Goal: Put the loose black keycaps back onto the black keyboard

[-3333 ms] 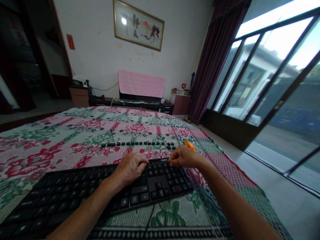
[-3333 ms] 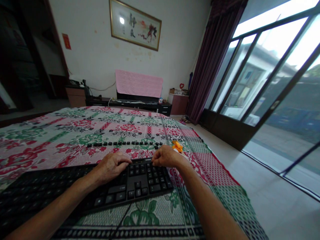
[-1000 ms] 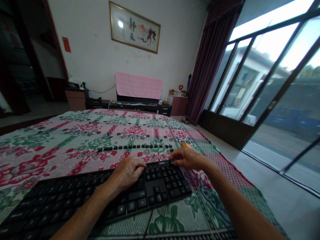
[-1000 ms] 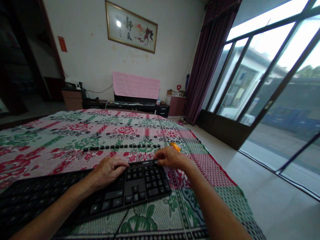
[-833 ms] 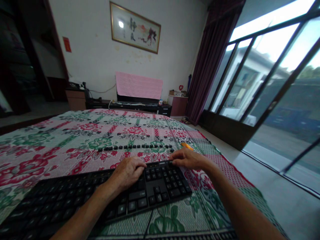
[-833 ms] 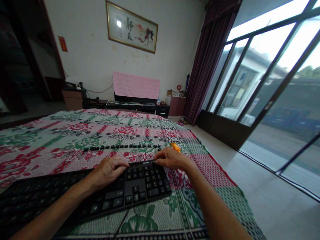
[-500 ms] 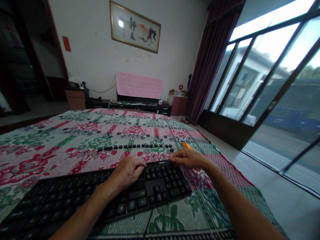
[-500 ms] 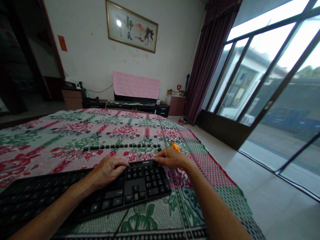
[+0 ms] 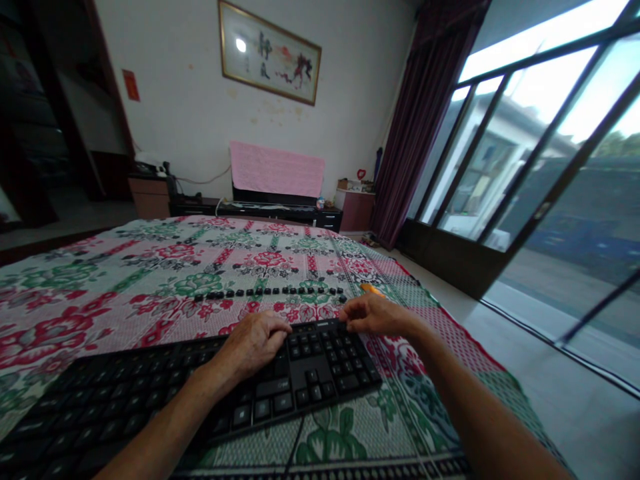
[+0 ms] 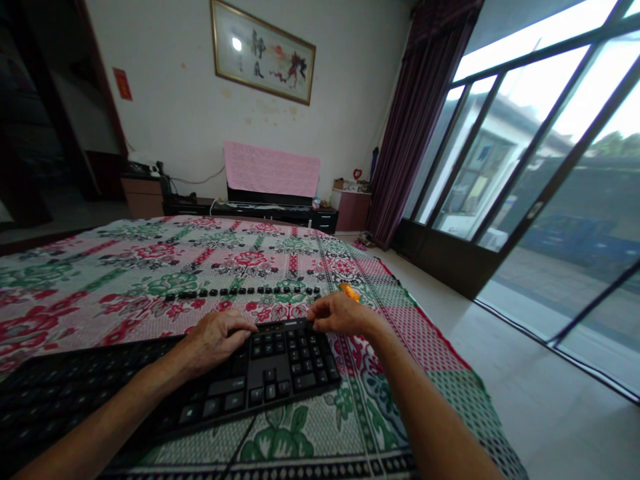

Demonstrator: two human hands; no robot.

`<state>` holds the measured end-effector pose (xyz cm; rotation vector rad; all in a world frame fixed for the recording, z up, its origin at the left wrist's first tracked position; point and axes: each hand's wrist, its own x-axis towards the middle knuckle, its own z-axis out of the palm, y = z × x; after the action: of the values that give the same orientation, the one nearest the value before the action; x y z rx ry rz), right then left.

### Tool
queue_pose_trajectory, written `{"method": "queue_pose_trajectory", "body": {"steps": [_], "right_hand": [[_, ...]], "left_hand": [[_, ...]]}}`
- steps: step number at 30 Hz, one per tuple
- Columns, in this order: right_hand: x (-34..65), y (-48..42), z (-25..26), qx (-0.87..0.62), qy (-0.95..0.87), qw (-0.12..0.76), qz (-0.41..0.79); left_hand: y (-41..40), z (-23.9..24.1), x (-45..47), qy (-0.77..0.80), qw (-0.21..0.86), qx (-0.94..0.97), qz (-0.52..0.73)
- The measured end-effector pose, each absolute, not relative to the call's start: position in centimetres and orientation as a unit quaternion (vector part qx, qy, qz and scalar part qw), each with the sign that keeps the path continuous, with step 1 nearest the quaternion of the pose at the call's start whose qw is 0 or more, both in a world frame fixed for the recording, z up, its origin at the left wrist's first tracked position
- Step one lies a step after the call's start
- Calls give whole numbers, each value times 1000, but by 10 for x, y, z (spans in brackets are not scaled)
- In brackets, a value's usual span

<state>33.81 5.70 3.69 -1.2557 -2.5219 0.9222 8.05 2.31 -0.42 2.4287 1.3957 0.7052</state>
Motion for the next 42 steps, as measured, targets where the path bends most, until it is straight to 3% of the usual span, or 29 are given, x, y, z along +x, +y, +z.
{"method": "queue_pose_trajectory", "body": {"steps": [6, 12, 24, 42], "right_hand": [[334, 56, 37, -447, -876, 58, 171], [329, 50, 38, -479, -868, 44, 122], [331, 52, 38, -426, -884, 28, 189], [328, 52, 37, -437, -877, 23, 197]], "left_hand": [[22, -4, 80, 475, 123, 837, 243], [23, -4, 80, 482, 124, 835, 236], [23, -4, 80, 481, 126, 835, 235], [23, -4, 80, 483, 120, 835, 236]]}}
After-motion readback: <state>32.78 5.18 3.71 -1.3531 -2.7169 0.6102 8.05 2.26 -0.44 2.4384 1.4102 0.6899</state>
